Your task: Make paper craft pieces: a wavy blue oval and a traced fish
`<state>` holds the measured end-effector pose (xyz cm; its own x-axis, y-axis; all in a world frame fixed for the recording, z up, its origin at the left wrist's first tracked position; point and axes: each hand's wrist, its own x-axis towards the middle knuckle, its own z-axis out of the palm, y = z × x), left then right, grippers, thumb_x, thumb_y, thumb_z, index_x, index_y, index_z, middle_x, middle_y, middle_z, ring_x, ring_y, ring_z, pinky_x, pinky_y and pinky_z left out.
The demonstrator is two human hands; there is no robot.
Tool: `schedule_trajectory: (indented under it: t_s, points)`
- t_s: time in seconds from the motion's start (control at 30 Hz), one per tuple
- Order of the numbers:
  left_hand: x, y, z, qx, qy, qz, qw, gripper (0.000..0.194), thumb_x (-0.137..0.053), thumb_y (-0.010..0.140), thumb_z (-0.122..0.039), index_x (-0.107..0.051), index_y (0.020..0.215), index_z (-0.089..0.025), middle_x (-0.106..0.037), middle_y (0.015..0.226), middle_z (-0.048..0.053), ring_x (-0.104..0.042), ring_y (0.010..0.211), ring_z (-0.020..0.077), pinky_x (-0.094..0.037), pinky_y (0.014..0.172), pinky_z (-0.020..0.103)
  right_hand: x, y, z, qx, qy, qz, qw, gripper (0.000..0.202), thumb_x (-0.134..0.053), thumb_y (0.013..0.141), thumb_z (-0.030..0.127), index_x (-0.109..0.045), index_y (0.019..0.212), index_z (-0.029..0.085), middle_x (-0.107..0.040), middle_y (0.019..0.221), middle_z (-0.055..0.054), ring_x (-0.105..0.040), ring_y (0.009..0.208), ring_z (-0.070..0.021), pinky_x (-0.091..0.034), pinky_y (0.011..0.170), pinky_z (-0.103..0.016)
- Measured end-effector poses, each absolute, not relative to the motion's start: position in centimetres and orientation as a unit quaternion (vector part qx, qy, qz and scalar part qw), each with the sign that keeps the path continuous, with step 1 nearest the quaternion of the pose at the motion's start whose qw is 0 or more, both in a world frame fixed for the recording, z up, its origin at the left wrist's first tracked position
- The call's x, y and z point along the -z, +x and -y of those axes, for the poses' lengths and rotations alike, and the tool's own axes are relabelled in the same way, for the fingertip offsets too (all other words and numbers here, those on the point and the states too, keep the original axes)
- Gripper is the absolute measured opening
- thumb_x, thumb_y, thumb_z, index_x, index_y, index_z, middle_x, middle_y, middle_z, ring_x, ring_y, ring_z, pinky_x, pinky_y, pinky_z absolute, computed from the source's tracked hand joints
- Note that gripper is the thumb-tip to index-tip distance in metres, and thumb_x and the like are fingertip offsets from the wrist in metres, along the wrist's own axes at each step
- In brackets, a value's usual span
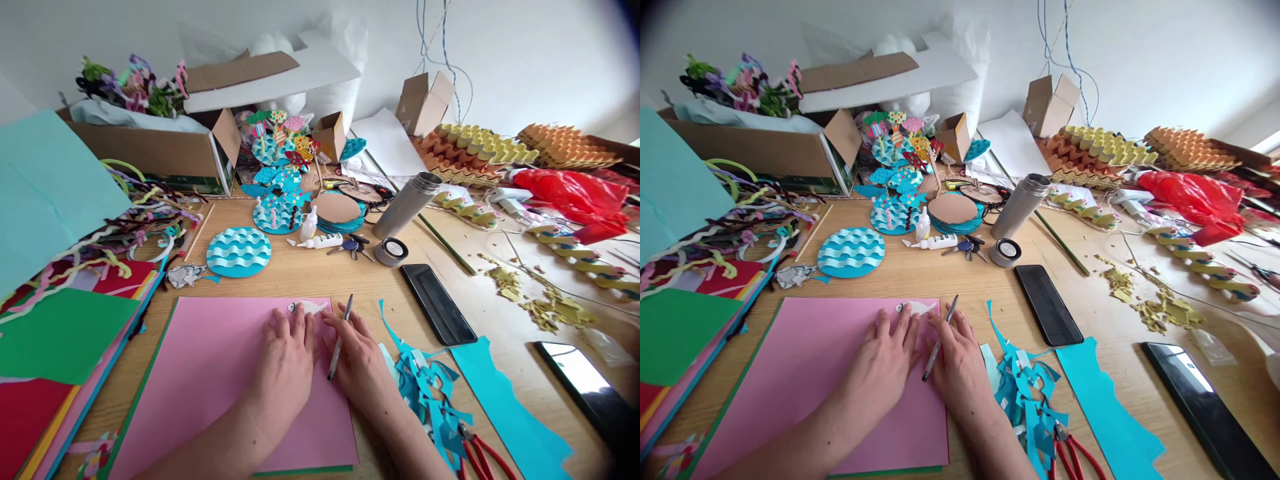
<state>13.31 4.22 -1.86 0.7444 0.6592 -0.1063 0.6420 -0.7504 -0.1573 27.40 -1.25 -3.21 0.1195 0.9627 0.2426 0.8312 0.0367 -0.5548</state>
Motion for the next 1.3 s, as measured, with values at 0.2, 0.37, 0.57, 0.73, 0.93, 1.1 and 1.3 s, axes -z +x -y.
schedule_trajectory:
  t_s: [0.2, 0.37, 0.57, 0.73, 0.93, 1.1, 1.3]
  points:
    - [2.2, 13.3, -4.3, -0.075, -0.933, 0.346, 0.070, 0.059, -0.044, 0.084, -0.018, -0.035, 0.142, -0.010, -0.036, 0.147, 0.019, -0.046, 0.119, 0.0418, -0.042, 0.092, 0.053, 3.3, 27.4, 1.3, -0.115, -0.686, 0.659, 0.286, 0.061, -0.043, 0.073, 0.000, -0.047, 0.128, 0.024, -0.061, 0.123, -0.006, -0.039, 0.132, -0.0268, -0.041, 0.104, -0.049]
    - [2.6, 13.2, -4.4, -0.063, -0.932, 0.351, 0.064, 0.056, -0.048, 0.083, -0.021, -0.043, 0.139, -0.015, -0.039, 0.146, 0.018, -0.048, 0.116, 0.0415, -0.042, 0.090, 0.055, 3.2, 27.3, 1.3, -0.108, -0.689, 0.657, 0.286, 0.064, -0.043, 0.072, 0.000, -0.045, 0.130, 0.025, -0.063, 0.122, -0.005, -0.039, 0.132, -0.0270, -0.042, 0.104, -0.050]
    - [3.5, 13.1, -4.2, -0.039, -0.936, 0.341, 0.082, 0.058, -0.052, 0.082, -0.027, -0.044, 0.138, -0.014, -0.040, 0.145, 0.018, -0.047, 0.116, 0.0453, -0.042, 0.089, 0.057, 3.1, 27.5, 1.4, -0.103, -0.698, 0.631, 0.322, 0.060, -0.045, 0.073, 0.001, -0.049, 0.128, 0.026, -0.061, 0.124, -0.006, -0.042, 0.130, -0.0252, -0.050, 0.095, -0.042]
    - [3.9, 13.1, -4.4, -0.010, -0.935, 0.343, 0.090, 0.059, -0.057, 0.079, -0.033, -0.048, 0.135, -0.017, -0.043, 0.144, 0.015, -0.048, 0.116, 0.0437, -0.043, 0.089, 0.054, 3.1, 27.4, 1.3, -0.112, -0.700, 0.629, 0.321, 0.057, -0.044, 0.075, 0.001, -0.049, 0.128, 0.024, -0.065, 0.116, -0.007, -0.044, 0.128, -0.0248, -0.052, 0.092, -0.039]
    - [4.2, 13.1, -4.3, 0.032, -0.929, 0.358, 0.089, 0.057, -0.058, 0.079, -0.041, -0.051, 0.132, -0.020, -0.048, 0.140, 0.012, -0.049, 0.114, 0.0423, -0.045, 0.086, 0.053, 3.3, 27.3, 1.4, -0.120, -0.699, 0.635, 0.306, 0.062, -0.043, 0.072, -0.001, -0.048, 0.128, 0.024, -0.062, 0.121, -0.005, -0.039, 0.131, -0.0229, -0.049, 0.096, -0.038]
    - [4.5, 13.3, -4.3, 0.043, -0.924, 0.369, 0.089, 0.057, -0.060, 0.078, -0.043, -0.053, 0.131, -0.022, -0.050, 0.139, 0.010, -0.049, 0.113, 0.0421, -0.045, 0.085, 0.053, 3.6, 27.4, 1.4, -0.126, -0.704, 0.633, 0.296, 0.063, -0.042, 0.071, -0.002, -0.048, 0.129, 0.025, -0.061, 0.123, -0.004, -0.030, 0.137, -0.0239, -0.047, 0.098, -0.041]
    - [4.2, 13.1, -4.4, 0.039, -0.931, 0.351, 0.090, 0.054, -0.057, 0.080, -0.045, -0.053, 0.130, -0.023, -0.048, 0.140, 0.012, -0.049, 0.113, 0.0413, -0.045, 0.085, 0.053, 3.7, 27.6, 1.5, -0.123, -0.704, 0.627, 0.311, 0.059, -0.043, 0.074, 0.000, -0.048, 0.128, 0.024, -0.061, 0.124, -0.004, -0.035, 0.134, -0.0228, -0.047, 0.099, -0.039]
